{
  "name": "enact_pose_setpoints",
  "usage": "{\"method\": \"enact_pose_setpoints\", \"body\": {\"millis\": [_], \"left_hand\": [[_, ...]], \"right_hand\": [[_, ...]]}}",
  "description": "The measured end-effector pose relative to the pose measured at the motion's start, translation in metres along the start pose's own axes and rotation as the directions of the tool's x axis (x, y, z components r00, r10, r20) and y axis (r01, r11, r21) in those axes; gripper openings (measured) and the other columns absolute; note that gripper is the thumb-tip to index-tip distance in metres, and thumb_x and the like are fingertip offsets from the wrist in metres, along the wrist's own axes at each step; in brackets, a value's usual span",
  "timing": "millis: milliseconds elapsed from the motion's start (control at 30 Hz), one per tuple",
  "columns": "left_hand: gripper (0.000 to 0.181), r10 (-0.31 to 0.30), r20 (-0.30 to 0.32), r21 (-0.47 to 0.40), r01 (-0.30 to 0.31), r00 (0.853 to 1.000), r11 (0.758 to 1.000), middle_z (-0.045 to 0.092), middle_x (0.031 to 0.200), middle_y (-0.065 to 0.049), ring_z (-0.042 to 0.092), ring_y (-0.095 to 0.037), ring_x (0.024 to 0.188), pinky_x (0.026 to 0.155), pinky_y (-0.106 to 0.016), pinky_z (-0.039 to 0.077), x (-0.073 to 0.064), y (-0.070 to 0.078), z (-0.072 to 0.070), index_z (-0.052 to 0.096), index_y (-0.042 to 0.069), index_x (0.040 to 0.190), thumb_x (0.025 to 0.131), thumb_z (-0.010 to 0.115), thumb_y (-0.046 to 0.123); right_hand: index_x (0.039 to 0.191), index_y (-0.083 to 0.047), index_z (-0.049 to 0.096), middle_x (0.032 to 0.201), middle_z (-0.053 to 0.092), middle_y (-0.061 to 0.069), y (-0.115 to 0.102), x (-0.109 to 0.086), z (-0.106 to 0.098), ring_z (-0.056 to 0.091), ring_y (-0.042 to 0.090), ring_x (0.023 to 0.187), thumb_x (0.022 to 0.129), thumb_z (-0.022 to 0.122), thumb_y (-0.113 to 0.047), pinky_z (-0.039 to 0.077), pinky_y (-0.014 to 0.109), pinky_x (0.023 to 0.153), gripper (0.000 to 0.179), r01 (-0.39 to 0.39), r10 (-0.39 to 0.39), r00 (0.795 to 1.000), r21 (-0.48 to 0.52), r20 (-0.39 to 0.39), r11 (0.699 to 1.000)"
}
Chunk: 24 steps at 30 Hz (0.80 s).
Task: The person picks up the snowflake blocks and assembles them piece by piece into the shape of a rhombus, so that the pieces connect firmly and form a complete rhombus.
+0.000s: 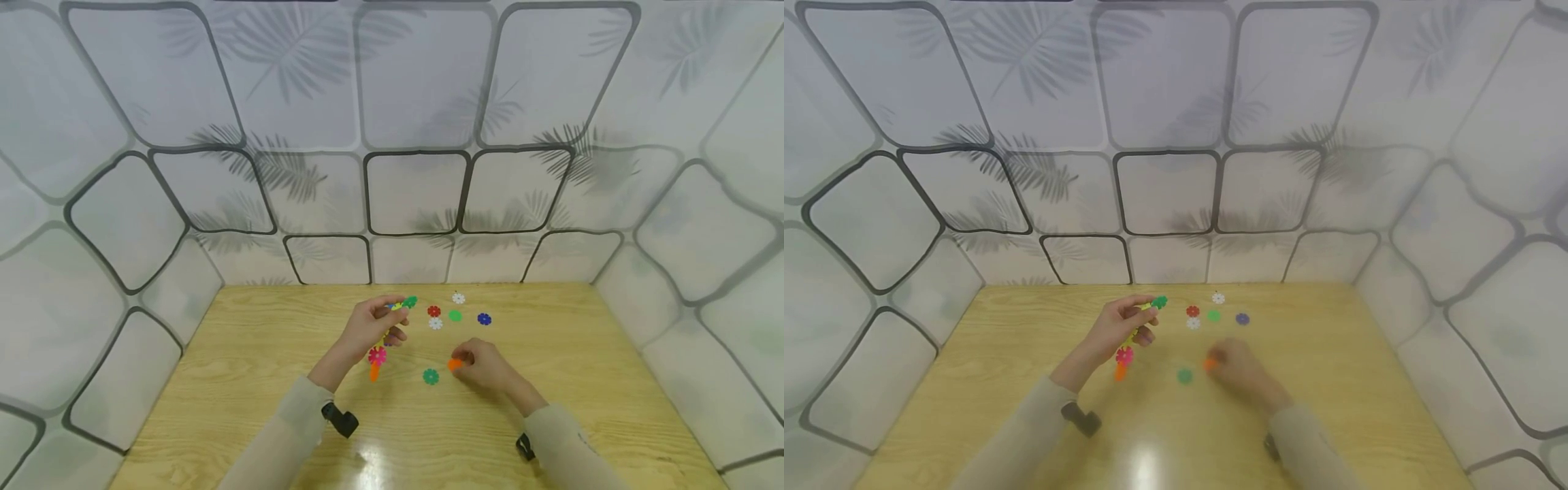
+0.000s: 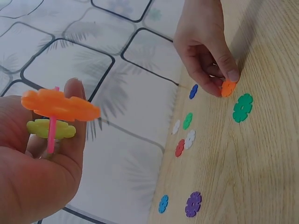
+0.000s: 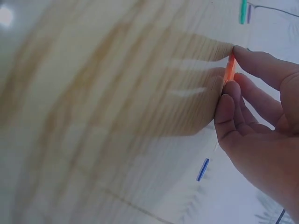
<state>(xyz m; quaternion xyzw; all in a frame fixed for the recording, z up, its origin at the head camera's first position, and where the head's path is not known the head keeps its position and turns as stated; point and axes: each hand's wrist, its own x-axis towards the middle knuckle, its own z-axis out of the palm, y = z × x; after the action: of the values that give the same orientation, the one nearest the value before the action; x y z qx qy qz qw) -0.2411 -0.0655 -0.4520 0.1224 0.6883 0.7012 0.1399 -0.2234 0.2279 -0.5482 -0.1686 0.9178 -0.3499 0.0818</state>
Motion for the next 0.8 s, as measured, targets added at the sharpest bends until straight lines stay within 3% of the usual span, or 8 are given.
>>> {"method": "enact_pose_setpoints", "body": {"millis": [200,500,633,800], "left_hand": [[0.047,-0.001,-0.008,-0.024,0.0,1.0,1.0,0.069,0.1,-0.015,0.075,-0.013,0.068,0.072,-0.036,0.068,0.0,0.001,0.001,0.062,0.007,0.146,0.101,0.073,0.016],[0.047,0.022,-0.003,-0.058,-0.022,1.0,0.998,0.063,0.091,-0.005,0.076,-0.013,0.068,0.072,-0.038,0.069,-0.001,0.0,0.0,0.058,0.005,0.149,0.103,0.068,0.01],[0.047,0.018,0.009,-0.051,-0.017,1.0,0.999,0.064,0.09,-0.005,0.075,-0.013,0.069,0.074,-0.037,0.069,-0.001,0.0,-0.001,0.058,0.004,0.149,0.103,0.067,0.008],[0.049,0.014,0.035,-0.043,-0.012,0.999,0.999,0.059,0.09,-0.006,0.076,-0.012,0.071,0.076,-0.036,0.068,-0.002,0.002,-0.001,0.057,0.002,0.149,0.102,0.069,0.004]], "right_hand": [[0.109,-0.005,0.074,0.098,0.065,0.003,-0.002,0.003,0.002,0.054,0.013,0.085,0.089,0.082,-0.011,0.05,0.024,0.073,0.022,-0.021,0.021,1.0,-0.018,0.003,1.0],[0.107,-0.008,0.07,0.095,0.069,0.001,-0.012,-0.001,-0.002,0.059,0.011,0.086,0.093,0.075,-0.002,0.053,0.024,0.073,0.016,-0.019,0.019,1.0,0.001,-0.019,1.0],[0.11,-0.006,0.072,0.096,0.072,0.002,-0.016,-0.001,-0.005,0.063,0.011,0.086,0.095,0.069,0.0,0.056,0.025,0.075,0.016,-0.005,0.006,0.999,0.026,-0.047,1.0],[0.116,0.0,0.071,0.087,0.074,0.007,-0.02,0.002,-0.01,0.067,0.013,0.073,0.1,0.063,0.002,0.056,0.022,0.064,0.018,0.032,-0.025,0.997,0.106,-0.066,0.994]]}}
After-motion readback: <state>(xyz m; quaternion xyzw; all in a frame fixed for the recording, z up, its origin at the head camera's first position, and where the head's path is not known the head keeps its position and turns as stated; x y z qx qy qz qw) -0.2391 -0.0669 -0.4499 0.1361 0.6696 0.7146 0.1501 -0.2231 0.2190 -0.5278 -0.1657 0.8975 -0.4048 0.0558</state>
